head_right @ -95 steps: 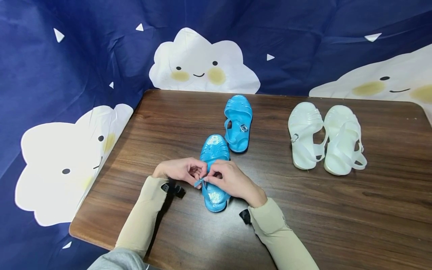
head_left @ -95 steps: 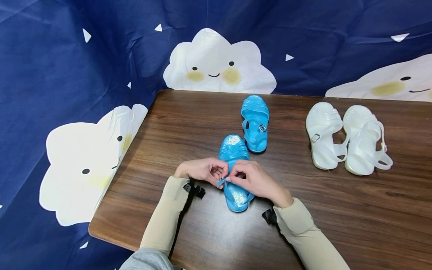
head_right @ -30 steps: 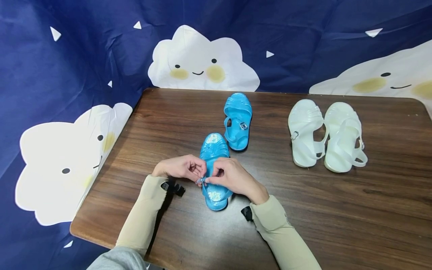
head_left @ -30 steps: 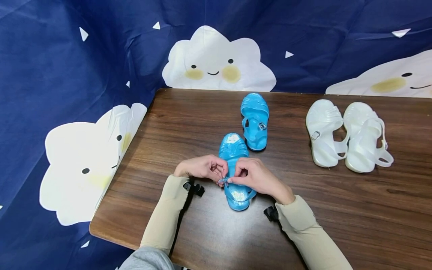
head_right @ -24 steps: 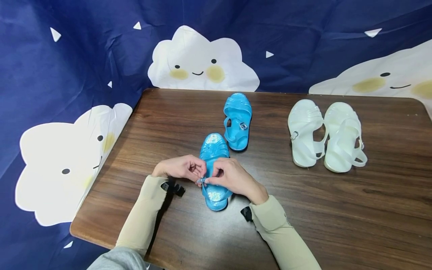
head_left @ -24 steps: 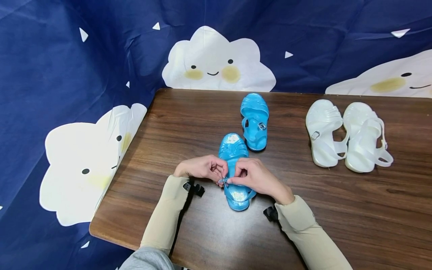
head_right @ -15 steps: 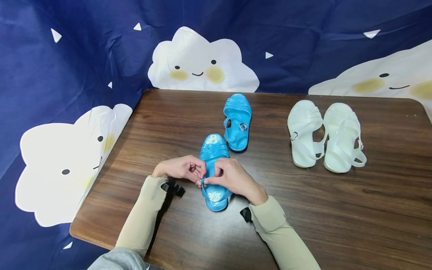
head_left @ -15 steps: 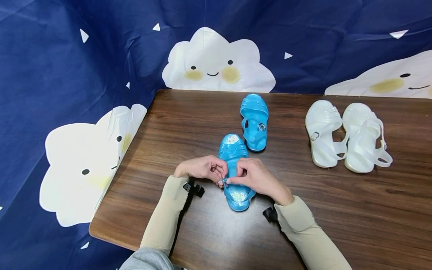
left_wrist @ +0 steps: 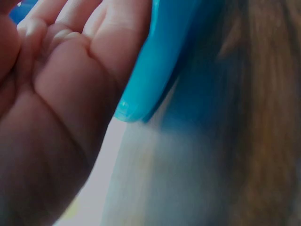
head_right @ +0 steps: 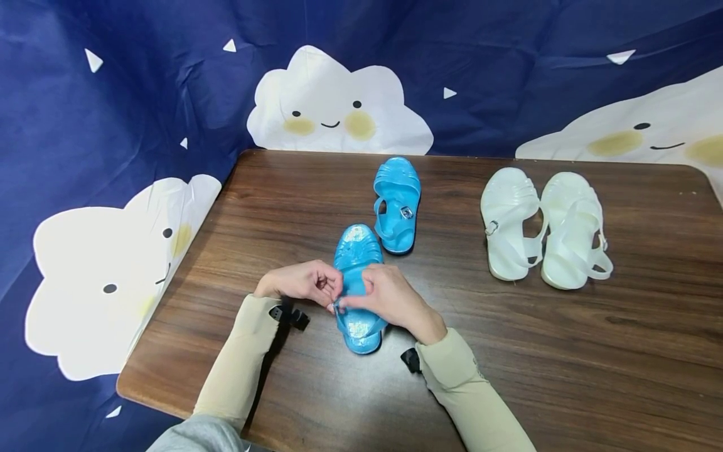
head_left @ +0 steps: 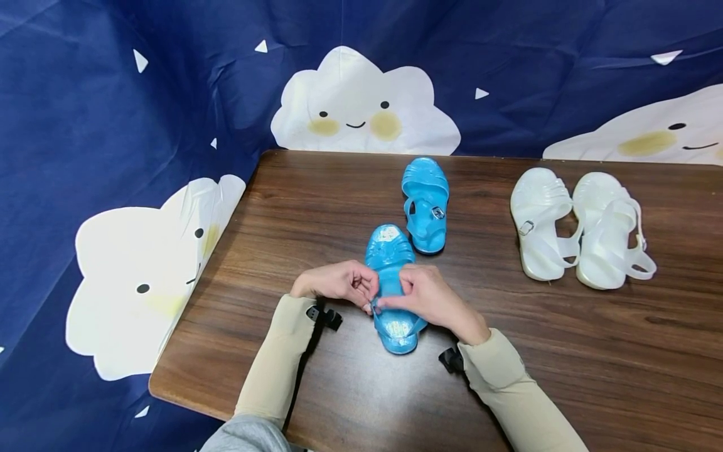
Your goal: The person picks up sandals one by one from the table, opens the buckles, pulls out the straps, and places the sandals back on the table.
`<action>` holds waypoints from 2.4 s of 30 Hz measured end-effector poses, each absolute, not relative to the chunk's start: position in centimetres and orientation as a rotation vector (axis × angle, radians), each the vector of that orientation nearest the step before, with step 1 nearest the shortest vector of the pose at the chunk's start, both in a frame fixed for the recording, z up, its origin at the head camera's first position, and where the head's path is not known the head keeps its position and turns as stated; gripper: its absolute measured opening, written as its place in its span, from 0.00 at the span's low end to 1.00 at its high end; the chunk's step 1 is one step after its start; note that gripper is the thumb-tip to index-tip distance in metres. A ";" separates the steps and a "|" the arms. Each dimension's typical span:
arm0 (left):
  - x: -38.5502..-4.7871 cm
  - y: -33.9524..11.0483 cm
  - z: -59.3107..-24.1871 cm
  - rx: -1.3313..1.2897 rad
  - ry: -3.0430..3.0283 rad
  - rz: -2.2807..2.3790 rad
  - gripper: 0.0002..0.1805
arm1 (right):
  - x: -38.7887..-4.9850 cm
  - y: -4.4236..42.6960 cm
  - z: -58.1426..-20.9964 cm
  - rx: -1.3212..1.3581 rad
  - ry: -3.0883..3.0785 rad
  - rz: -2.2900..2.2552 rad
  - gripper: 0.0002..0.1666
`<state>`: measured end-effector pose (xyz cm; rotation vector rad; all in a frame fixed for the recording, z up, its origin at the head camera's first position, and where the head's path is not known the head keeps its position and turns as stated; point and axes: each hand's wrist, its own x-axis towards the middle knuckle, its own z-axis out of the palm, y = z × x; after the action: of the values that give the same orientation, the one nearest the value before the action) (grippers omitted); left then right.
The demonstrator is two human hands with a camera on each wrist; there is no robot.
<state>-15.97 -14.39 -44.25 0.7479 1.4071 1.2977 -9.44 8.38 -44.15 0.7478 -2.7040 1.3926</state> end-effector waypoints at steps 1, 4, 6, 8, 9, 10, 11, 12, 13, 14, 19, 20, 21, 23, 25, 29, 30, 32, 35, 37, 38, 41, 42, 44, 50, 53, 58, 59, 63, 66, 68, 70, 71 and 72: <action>-16.0 -14.4 -44.3 0.746 1.408 1.302 0.08 | -9.5 8.5 -44.2 0.722 -2.691 1.381 0.32; -16.1 -14.5 -44.3 0.739 1.410 1.310 0.08 | -9.7 8.8 -44.3 0.636 -2.679 1.366 0.34; -16.1 -14.5 -44.3 0.741 1.415 1.308 0.08 | -9.7 9.0 -44.3 0.613 -2.692 1.391 0.34; -16.1 -14.4 -44.4 0.741 1.416 1.305 0.08 | -9.8 9.1 -44.2 0.609 -2.708 1.406 0.34; -16.2 -14.4 -44.4 0.741 1.417 1.304 0.08 | -9.8 9.2 -44.2 0.612 -2.711 1.414 0.33; -16.1 -14.4 -44.4 0.741 1.419 1.304 0.08 | -9.7 9.2 -44.1 0.614 -2.710 1.422 0.33; -16.1 -14.4 -44.4 0.741 1.419 1.305 0.08 | -9.7 9.2 -44.1 0.612 -2.710 1.428 0.33; -16.1 -14.4 -44.4 0.741 1.419 1.304 0.08 | -9.7 9.2 -44.1 0.609 -2.711 1.433 0.33; -16.1 -14.4 -44.4 0.740 1.417 1.305 0.08 | -9.7 9.2 -44.0 0.605 -2.712 1.434 0.33; -16.1 -14.4 -44.4 0.740 1.418 1.304 0.08 | -9.7 9.2 -44.0 0.602 -2.714 1.436 0.33; -16.1 -14.4 -44.4 0.744 1.428 1.292 0.08 | -9.6 9.2 -43.7 0.605 -2.727 1.451 0.31; -16.1 -14.5 -44.3 0.746 1.433 1.289 0.08 | -9.6 9.3 -43.6 0.615 -2.730 1.458 0.31; -16.1 -14.5 -44.3 0.749 1.437 1.286 0.08 | -9.6 9.3 -43.6 0.628 -2.730 1.468 0.30; -16.2 -14.6 -44.2 0.757 1.445 1.281 0.07 | -9.6 9.3 -43.4 0.664 -2.727 1.498 0.29; -16.2 -14.7 -44.1 0.760 1.451 1.279 0.08 | -9.5 9.3 -43.1 0.713 -2.725 1.534 0.28; -16.2 -15.1 -44.0 0.737 1.450 1.294 0.08 | -9.2 9.2 -42.5 0.843 -2.726 1.577 0.27; -16.2 -15.2 -44.0 0.730 1.447 1.299 0.08 | -9.2 9.2 -42.4 0.882 -2.728 1.580 0.27; -16.3 -15.3 -44.0 0.725 1.438 1.308 0.09 | -9.0 9.1 -42.3 0.956 -2.755 1.562 0.26; -16.4 -15.4 -44.2 0.739 1.420 1.316 0.10 | -8.8 9.0 -42.1 1.054 -2.821 1.528 0.23; -16.4 -15.4 -44.2 0.752 1.409 1.319 0.10 | -8.7 8.9 -42.0 1.094 -2.866 1.503 0.21; -16.4 -15.4 -44.2 0.757 1.404 1.320 0.11 | -8.6 9.0 -42.0 1.104 -2.877 1.501 0.20; -16.5 -15.4 -44.2 0.777 1.406 1.318 0.11 | -8.6 9.0 -42.0 1.102 -2.857 1.485 0.17; -16.5 -15.3 -44.2 0.782 1.409 1.316 0.11 | -8.7 8.9 -42.0 1.095 -2.841 1.477 0.16; -16.4 -15.3 -44.2 0.784 1.414 1.312 0.10 | -8.7 9.0 -42.1 1.073 -2.819 1.454 0.15; -16.3 -15.1 -44.1 0.765 1.426 1.306 0.09 | -8.7 8.5 -42.1 1.072 -2.845 1.379 0.11; -16.3 -15.1 -43.9 0.755 1.435 1.304 0.08 | -8.5 8.1 -42.0 1.098 -2.863 1.366 0.09; -16.2 -15.0 -43.9 0.751 1.462 1.288 0.08 | -8.3 7.9 -42.1 1.145 -2.857 1.371 0.09; -16.2 -14.9 -43.9 0.749 1.469 1.284 0.08 | -8.3 7.9 -42.1 1.155 -2.850 1.367 0.09; -16.2 -15.0 -43.9 0.738 1.499 1.267 0.07 | -8.2 7.8 -42.2 1.191 -2.833 1.346 0.09; -16.2 -15.0 -43.8 0.735 1.511 1.259 0.07 | -8.2 7.8 -42.2 1.188 -2.841 1.332 0.09; -16.2 -15.0 -43.8 0.736 1.510 1.257 0.07 | -8.2 7.8 -42.2 1.177 -2.850 1.337 0.09; -16.2 -15.0 -43.8 0.736 1.510 1.254 0.07 | -8.1 7.8 -42.1 1.166 -2.856 1.344 0.09; -16.2 -15.0 -43.7 0.736 1.508 1.255 0.07 | -8.1 7.8 -42.1 1.164 -2.856 1.348 0.10; -16.2 -15.0 -43.7 0.733 1.505 1.255 0.07 | -8.1 7.8 -42.0 1.158 -2.857 1.353 0.10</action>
<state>-16.23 -15.03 -43.70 0.7333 1.5050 1.2555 -8.10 7.81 -42.01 1.1577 -2.8568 1.3535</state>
